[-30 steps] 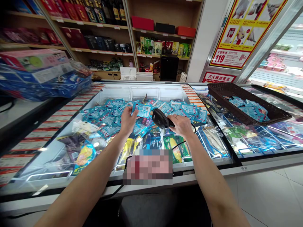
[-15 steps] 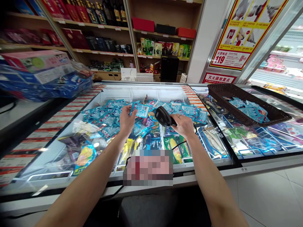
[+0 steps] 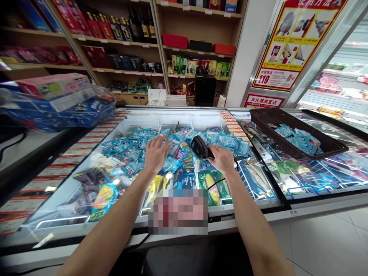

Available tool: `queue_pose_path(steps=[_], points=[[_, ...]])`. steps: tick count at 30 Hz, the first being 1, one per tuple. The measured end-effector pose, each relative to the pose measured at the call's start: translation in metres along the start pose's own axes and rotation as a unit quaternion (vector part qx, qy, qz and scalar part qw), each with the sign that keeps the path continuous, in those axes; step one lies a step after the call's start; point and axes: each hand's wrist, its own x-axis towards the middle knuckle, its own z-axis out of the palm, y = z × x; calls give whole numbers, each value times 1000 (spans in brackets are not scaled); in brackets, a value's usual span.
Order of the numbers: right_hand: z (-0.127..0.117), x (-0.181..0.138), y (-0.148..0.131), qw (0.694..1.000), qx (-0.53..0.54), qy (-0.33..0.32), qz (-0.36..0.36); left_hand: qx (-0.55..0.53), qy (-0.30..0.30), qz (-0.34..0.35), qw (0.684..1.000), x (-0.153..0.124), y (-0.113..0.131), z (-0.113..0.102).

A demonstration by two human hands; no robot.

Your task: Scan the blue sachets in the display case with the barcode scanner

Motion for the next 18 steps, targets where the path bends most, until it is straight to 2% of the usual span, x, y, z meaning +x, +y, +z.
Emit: queue_pose_path(steps=[2, 3, 11, 18], points=[[-1, 1, -2, 1000, -2, -6, -10, -16, -56, 77, 995, 0, 4, 4], [-2, 1, -3, 1000, -4, -10, -15, -19, -71, 90, 993, 0, 5, 6], [-5, 1, -8, 997, -14, -63, -50, 15, -86, 72, 994, -6, 1, 18], [-11, 5, -10, 993, -20, -95, -63, 42, -65, 65, 995, -7, 16, 4]])
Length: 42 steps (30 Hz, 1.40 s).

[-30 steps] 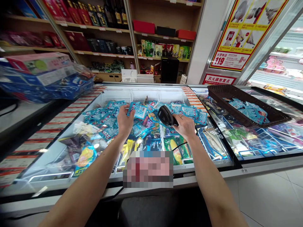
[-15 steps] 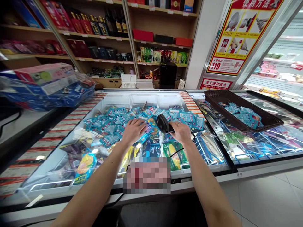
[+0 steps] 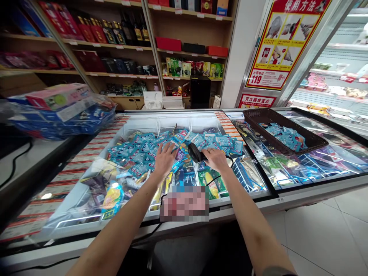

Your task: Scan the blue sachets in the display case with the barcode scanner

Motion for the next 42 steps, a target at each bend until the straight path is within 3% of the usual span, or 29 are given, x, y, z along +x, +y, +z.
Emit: queue_pose_path(steps=[14, 22, 30, 37, 42], points=[[7, -19, -7, 999, -2, 34, 14, -20, -98, 40, 994, -14, -5, -11], [6, -18, -8, 999, -9, 33, 32, -30, -78, 36, 996, -21, -19, -6], [2, -17, -12, 998, -3, 38, 42, -12, -66, 60, 996, -9, -25, -11], [6, -18, -9, 995, -11, 63, 79, -41, -56, 4, 998, -3, -28, -12], [5, -19, -7, 991, -8, 94, 96, -54, -80, -17, 995, 8, -24, -13]])
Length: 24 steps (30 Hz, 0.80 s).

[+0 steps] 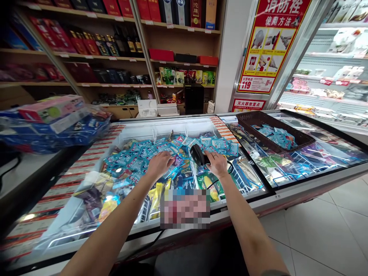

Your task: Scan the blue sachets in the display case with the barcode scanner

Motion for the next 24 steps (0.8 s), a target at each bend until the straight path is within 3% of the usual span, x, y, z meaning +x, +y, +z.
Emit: queue_pose_path(steps=[5, 9, 15, 20, 24], points=[[-4, 9, 10, 999, -14, 28, 43, 49, 37, -14, 998, 0, 13, 5], [-4, 19, 24, 993, -35, 30, 107, 22, 57, -15, 998, 4, 26, 10], [8, 23, 29, 995, -20, 43, 89, -123, -21, -76, 989, 26, 56, 22], [15, 21, 29, 992, -8, 32, 118, -139, -38, -110, 983, 37, 83, 36], [13, 22, 31, 989, -11, 40, 143, -152, -54, -123, 979, 45, 83, 43]])
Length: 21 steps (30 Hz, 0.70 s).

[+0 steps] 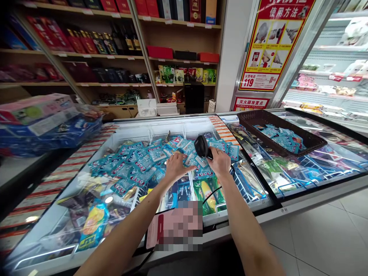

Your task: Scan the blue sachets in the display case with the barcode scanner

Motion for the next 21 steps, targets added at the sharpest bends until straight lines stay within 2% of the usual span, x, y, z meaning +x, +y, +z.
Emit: queue_pose_path(steps=[3, 6, 8, 10, 12, 14, 21], points=[[-1, 2, -1, 1000, 4, 0, -4, -54, -16, 4, 998, 5, -13, -2], [0, 2, -2, 1000, 10, 1, -11, -181, -5, -3, 983, 6, -29, -6], [0, 2, -3, 1000, 12, 8, -16, -303, 6, -21, 953, 4, -38, -8], [0, 2, -3, 999, 14, 16, -24, -414, 44, -20, 909, 2, -44, -9], [-1, 2, -3, 999, 17, 20, -38, -479, 79, -7, 874, 1, -46, -9], [-3, 1, -4, 998, 23, 19, -54, -498, 99, -3, 861, 1, -47, -8], [-4, -2, -8, 992, 40, -3, -118, -469, 161, -28, 868, 3, -52, -3]])
